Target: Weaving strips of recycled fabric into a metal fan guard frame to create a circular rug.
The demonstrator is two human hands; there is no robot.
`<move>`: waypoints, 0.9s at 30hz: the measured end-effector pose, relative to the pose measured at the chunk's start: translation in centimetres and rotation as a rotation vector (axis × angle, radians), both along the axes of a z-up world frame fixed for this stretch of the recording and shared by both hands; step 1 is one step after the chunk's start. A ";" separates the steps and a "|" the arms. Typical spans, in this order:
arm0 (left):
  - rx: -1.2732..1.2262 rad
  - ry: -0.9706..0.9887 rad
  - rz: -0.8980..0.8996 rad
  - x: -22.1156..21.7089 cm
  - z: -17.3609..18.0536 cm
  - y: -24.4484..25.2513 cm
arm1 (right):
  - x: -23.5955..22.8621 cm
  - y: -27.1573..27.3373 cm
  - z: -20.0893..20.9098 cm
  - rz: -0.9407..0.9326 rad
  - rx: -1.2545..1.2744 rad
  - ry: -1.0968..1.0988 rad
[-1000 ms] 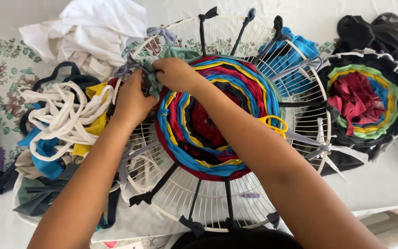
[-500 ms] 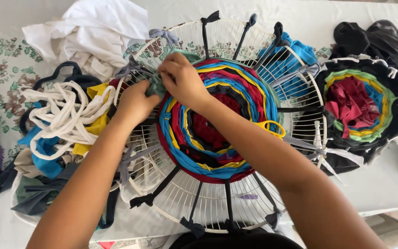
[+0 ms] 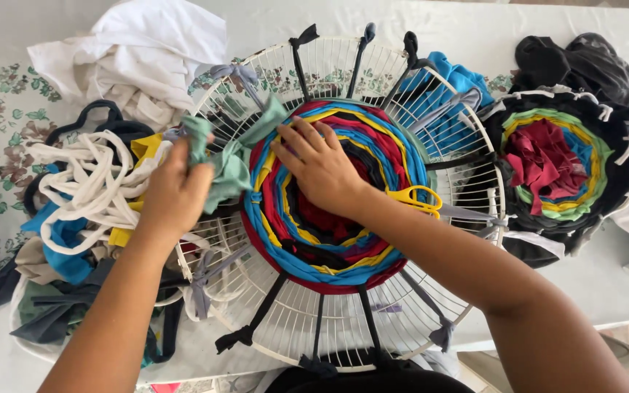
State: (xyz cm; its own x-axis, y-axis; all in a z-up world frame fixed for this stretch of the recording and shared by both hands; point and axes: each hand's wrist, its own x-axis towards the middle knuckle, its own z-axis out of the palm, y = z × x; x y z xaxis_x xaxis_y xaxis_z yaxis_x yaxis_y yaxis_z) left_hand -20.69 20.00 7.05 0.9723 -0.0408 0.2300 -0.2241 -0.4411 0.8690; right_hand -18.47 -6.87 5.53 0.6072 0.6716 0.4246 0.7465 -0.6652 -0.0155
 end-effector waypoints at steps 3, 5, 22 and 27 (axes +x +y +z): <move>0.552 0.468 -0.041 -0.5 2.5 -1.5 | -1.5 0.0 -0.6 0.019 -0.044 0.045; 0.662 0.351 -0.097 -0.5 1.3 -1.0 | -2.8 0.2 0.9 0.139 -0.002 0.135; 0.762 0.182 -0.036 -7.8 5.1 0.5 | -4.0 -0.9 1.5 0.387 0.016 0.406; 0.630 0.206 -0.045 -8.3 7.6 0.7 | -1.7 -0.5 -0.8 0.307 0.251 0.550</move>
